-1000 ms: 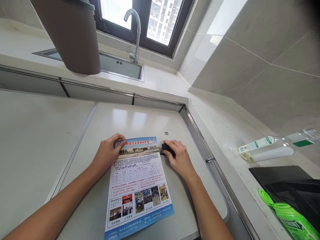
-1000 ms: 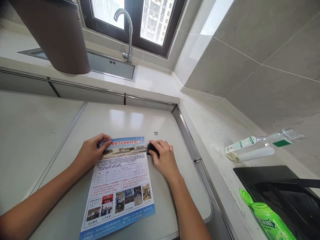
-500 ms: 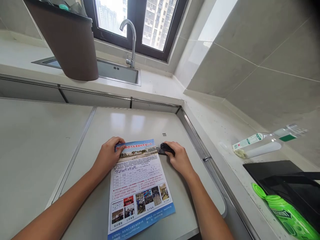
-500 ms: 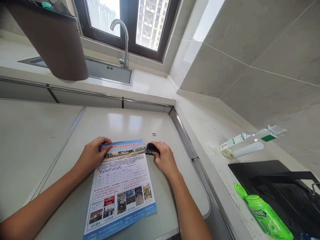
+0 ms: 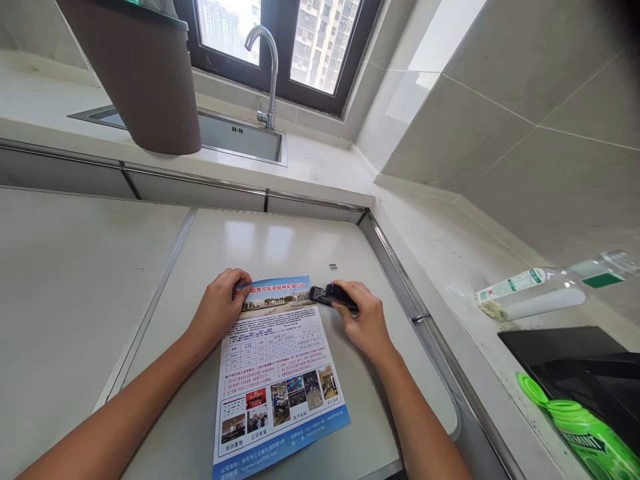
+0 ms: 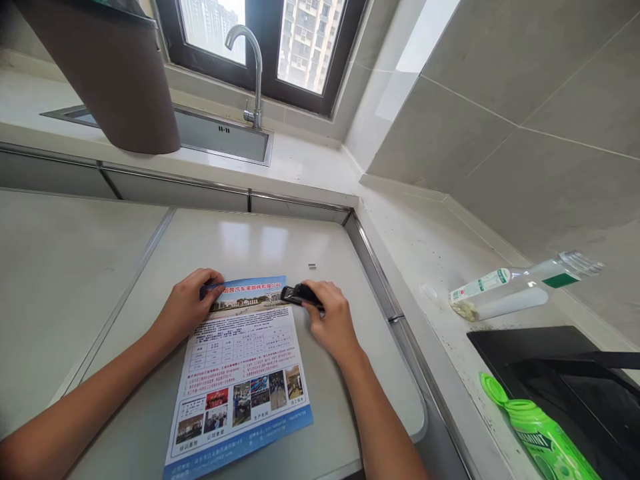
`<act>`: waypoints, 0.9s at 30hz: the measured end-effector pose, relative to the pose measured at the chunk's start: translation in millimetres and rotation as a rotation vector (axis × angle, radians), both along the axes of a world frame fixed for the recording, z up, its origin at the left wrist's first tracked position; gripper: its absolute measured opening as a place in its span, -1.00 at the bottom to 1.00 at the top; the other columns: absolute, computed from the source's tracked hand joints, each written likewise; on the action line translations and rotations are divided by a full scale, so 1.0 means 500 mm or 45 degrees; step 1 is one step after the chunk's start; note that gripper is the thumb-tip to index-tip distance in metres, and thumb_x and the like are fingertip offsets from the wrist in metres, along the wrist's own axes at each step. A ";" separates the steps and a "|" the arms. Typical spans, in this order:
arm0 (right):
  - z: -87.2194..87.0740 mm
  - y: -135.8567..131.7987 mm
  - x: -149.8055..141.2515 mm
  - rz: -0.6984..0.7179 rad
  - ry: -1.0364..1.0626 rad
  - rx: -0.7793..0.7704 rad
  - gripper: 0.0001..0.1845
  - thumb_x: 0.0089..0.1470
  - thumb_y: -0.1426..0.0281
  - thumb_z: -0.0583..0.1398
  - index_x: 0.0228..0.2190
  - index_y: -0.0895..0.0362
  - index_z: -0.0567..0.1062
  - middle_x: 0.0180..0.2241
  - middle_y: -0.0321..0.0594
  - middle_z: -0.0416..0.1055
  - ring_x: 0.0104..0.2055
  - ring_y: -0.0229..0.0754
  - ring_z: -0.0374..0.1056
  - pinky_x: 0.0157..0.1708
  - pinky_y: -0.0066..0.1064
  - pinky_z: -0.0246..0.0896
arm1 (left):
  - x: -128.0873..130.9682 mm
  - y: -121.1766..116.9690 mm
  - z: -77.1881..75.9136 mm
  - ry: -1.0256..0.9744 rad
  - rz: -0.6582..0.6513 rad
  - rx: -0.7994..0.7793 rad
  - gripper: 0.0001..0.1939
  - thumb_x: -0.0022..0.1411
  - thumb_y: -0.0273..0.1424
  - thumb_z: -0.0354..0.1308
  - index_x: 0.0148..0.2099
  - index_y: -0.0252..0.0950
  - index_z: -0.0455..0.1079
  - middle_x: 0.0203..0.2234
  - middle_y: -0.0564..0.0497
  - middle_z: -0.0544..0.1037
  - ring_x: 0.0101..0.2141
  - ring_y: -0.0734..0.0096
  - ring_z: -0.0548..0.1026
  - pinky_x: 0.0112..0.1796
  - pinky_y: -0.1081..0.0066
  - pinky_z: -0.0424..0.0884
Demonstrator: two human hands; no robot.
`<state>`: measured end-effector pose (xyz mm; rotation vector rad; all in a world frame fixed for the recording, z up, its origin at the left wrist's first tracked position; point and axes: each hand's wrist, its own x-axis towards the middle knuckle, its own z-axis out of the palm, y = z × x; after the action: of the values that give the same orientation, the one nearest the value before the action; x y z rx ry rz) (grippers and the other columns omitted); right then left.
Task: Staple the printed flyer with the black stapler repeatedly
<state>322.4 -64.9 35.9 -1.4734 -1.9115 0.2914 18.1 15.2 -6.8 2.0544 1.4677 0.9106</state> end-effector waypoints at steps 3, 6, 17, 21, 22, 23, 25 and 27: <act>-0.004 -0.018 -0.051 0.225 0.011 -0.084 -0.59 0.22 0.43 0.20 0.10 -0.03 0.45 0.00 -0.14 0.54 0.03 0.01 0.44 0.06 -0.12 0.35 | -0.002 0.001 0.000 -0.012 0.001 -0.023 -0.89 0.34 -0.33 0.07 -0.21 -0.21 0.39 -0.24 -0.03 0.54 -0.25 0.23 0.47 -0.21 0.30 0.34; -0.012 -0.035 -0.107 0.404 -0.017 -0.116 -0.57 0.23 0.40 0.21 0.13 -0.02 0.43 0.00 -0.15 0.54 0.04 -0.01 0.43 0.08 -0.14 0.34 | -0.003 0.004 0.002 -0.003 0.000 -0.016 -0.88 0.34 -0.32 0.07 -0.22 -0.21 0.39 -0.24 -0.02 0.55 -0.24 0.23 0.48 -0.20 0.30 0.34; -0.028 -0.028 -0.131 0.512 -0.127 -0.162 -0.57 0.17 0.46 0.26 0.08 0.05 0.45 -0.06 -0.13 0.54 -0.02 -0.06 0.43 0.01 -0.24 0.36 | -0.003 0.009 0.001 0.001 0.025 0.003 -0.84 0.34 -0.26 0.08 -0.20 -0.21 0.40 -0.24 -0.03 0.56 -0.23 0.21 0.48 -0.20 0.30 0.34; -0.021 -0.015 -0.076 0.437 -0.040 -0.233 -0.51 0.08 0.54 0.30 0.06 0.04 0.48 0.01 -0.16 0.53 0.06 -0.05 0.42 0.08 -0.21 0.33 | -0.006 0.014 -0.009 -0.046 0.047 -0.017 -0.81 0.32 -0.21 0.10 -0.15 -0.20 0.39 -0.24 -0.01 0.55 -0.24 0.23 0.49 -0.20 0.29 0.37; -0.020 -0.014 -0.060 0.413 -0.016 -0.246 -0.51 0.07 0.55 0.30 0.05 0.03 0.50 0.02 -0.17 0.53 0.07 -0.05 0.42 0.09 -0.20 0.32 | -0.006 0.015 -0.010 -0.059 0.045 -0.016 -0.81 0.32 -0.20 0.11 -0.14 -0.20 0.39 -0.24 -0.01 0.54 -0.24 0.23 0.50 -0.19 0.29 0.38; -0.019 -0.015 -0.043 0.395 0.004 -0.251 -0.51 0.06 0.56 0.31 0.04 0.03 0.51 0.02 -0.18 0.54 0.07 -0.05 0.42 0.10 -0.19 0.32 | -0.006 0.015 -0.012 -0.069 0.042 -0.013 -0.80 0.31 -0.20 0.11 -0.14 -0.20 0.38 -0.24 -0.01 0.54 -0.23 0.23 0.50 -0.18 0.29 0.38; -0.018 -0.021 -0.009 0.369 0.029 -0.249 -0.51 0.06 0.57 0.30 0.04 0.03 0.52 0.03 -0.17 0.54 0.09 -0.04 0.43 0.12 -0.16 0.30 | -0.006 0.016 -0.014 -0.070 0.039 -0.005 -0.80 0.31 -0.19 0.11 -0.15 -0.20 0.37 -0.23 -0.01 0.54 -0.23 0.23 0.50 -0.17 0.28 0.39; -0.018 -0.033 0.027 0.344 0.036 -0.246 -0.50 0.06 0.56 0.31 0.04 0.03 0.53 0.05 -0.16 0.54 0.11 -0.03 0.42 0.16 -0.14 0.27 | -0.005 0.017 -0.015 -0.054 0.032 0.004 -0.80 0.30 -0.19 0.10 -0.16 -0.20 0.37 -0.24 -0.01 0.53 -0.23 0.22 0.50 -0.17 0.28 0.38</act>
<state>335.9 -81.2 26.9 -1.3197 -2.1077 0.6329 15.3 23.8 -14.5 2.0104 1.4739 0.9616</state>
